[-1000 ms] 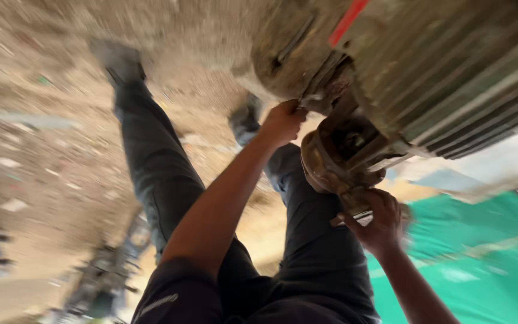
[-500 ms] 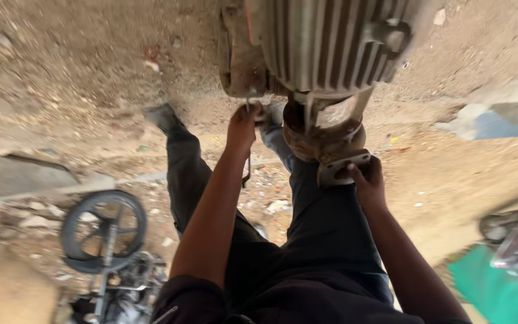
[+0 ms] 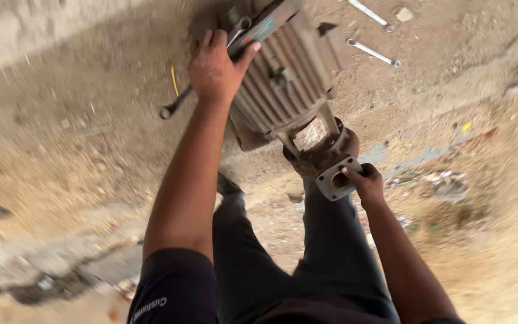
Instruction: The person aligns a flange plate against a water pump mounted on an electric motor, then uses wrenches to loosen and tighten bolts on the pump housing. They briefly walk to a workbench to pick tools from a drawer, then return to continue working on the pump bolts.
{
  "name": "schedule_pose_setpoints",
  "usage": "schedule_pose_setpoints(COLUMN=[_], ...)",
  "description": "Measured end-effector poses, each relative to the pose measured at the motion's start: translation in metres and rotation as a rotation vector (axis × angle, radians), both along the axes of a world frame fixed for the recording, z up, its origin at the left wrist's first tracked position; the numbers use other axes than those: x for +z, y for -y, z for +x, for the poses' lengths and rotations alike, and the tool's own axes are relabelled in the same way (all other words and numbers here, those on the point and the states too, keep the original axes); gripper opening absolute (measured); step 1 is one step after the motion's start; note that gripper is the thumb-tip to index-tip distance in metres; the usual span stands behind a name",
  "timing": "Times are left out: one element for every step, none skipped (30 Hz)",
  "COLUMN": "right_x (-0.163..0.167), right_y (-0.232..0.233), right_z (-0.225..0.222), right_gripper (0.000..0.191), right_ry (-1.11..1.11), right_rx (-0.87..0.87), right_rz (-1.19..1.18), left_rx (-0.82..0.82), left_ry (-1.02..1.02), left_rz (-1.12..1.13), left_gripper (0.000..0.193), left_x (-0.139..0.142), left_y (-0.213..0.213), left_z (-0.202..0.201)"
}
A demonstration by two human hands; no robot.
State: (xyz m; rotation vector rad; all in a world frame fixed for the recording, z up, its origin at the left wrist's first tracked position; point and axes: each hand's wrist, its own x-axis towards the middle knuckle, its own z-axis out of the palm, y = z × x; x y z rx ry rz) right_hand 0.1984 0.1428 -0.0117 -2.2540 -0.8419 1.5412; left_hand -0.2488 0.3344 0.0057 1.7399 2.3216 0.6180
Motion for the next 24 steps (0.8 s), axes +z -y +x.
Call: schedule_pose_setpoints(right_x=[-0.002, -0.003, -0.005, -0.007, -0.010, -0.013, -0.015, -0.015, -0.015, -0.017, -0.020, -0.021, -0.022, -0.021, -0.023, -0.021, -0.023, -0.022, -0.023, -0.024, -0.025, -0.026, -0.029, -0.030], right_y=[0.002, 0.005, 0.010, 0.015, 0.019, 0.024, 0.030, 0.036, 0.040, 0.046, 0.050, 0.054, 0.057, 0.060, 0.062, 0.064, 0.067, 0.070, 0.073, 0.075, 0.077, 0.079, 0.079, 0.079], right_z=[-0.006, -0.013, -0.021, -0.029, -0.037, -0.044, -0.051, -0.057, -0.063, -0.066, -0.069, -0.071, -0.072, -0.073, -0.072, -0.072, -0.072, -0.073, -0.074, -0.077, -0.079, -0.082, -0.084, -0.087], right_gripper=[0.054, 0.056, 0.058, 0.060, 0.062, 0.062, 0.062, 0.062, 0.061, 0.060, 0.060, 0.059, 0.059, 0.058, 0.060, 0.061, 0.062, 0.062, 0.062, 0.063, 0.062, 0.061, 0.061, 0.060], right_ry=[-0.020, -0.042, -0.020, 0.004, 0.028, -0.015, -0.054, -0.089, -0.145, -0.209, -0.277, -0.295, -0.311, -0.323, -0.346, -0.366, -0.375, -0.343, -0.328, -0.319, -0.293, -0.268, -0.238, -0.214], right_rx=[-0.076, -0.155, -0.240, -0.323, -0.403, -0.506, -0.611, -0.716, -0.784, -0.850, -0.912, -0.929, -0.943, -0.955, -0.949, -0.962, -0.976, -1.026, -1.050, -1.081, -1.061, -1.050, -1.031, -1.020], right_rz=[0.025, 0.047, 0.073, 0.096, 0.122, 0.153, 0.180, 0.207, 0.193, 0.188, 0.190, 0.190, 0.190, 0.184, 0.162, 0.135, 0.112, 0.098, 0.091, 0.069, 0.071, 0.089, 0.119, 0.130], left_rx=[-0.037, -0.077, -0.117, -0.127, -0.134, -0.144, -0.141, -0.136, -0.129, -0.174, -0.218, -0.220, -0.220, -0.225, -0.235, -0.261, -0.251, -0.214, -0.151, -0.161, -0.187, -0.225, -0.261, -0.285], left_ry=[0.016, 0.027, 0.040, 0.019, -0.002, -0.026, -0.039, -0.053, -0.073, -0.087, -0.100, -0.099, -0.095, -0.079, -0.062, -0.046, -0.042, -0.030, -0.026, -0.025, -0.026, -0.023, -0.012, 0.000], left_rz=[-0.027, -0.059, -0.103, -0.116, -0.123, -0.132, -0.203, -0.274, -0.343, -0.284, -0.217, -0.224, -0.231, -0.190, -0.160, -0.141, -0.258, -0.362, -0.450, -0.423, -0.409, -0.381, -0.359, -0.338], left_gripper=[0.072, 0.073, 0.073, 0.074, 0.074, 0.075, 0.076, 0.077, 0.079, 0.078, 0.078, 0.077, 0.077, 0.076, 0.076, 0.075, 0.075, 0.075, 0.075, 0.074, 0.073, 0.072, 0.072, 0.072], left_x=[0.002, 0.002, 0.000, -0.001, -0.004, -0.006, -0.007, -0.006, -0.004, -0.004, -0.004, -0.002, 0.000, 0.002, 0.002, 0.006, 0.004, 0.005, 0.004, 0.004, 0.003, 0.003, 0.002, 0.002], left_y=[-0.012, -0.020, -0.024, -0.024, -0.026, -0.026, -0.026, -0.025, -0.027, -0.027, -0.030, -0.032, -0.034, -0.035, -0.035, -0.036, -0.035, -0.034, -0.032, -0.031, -0.029, -0.029, -0.029, -0.029], left_z=[-0.001, -0.003, -0.004, -0.005, -0.006, -0.007, -0.008, -0.006, -0.005, -0.005, -0.004, -0.003, -0.002, -0.001, -0.001, -0.003, -0.004, -0.006, -0.009, -0.013, -0.016, -0.019, -0.021, -0.024])
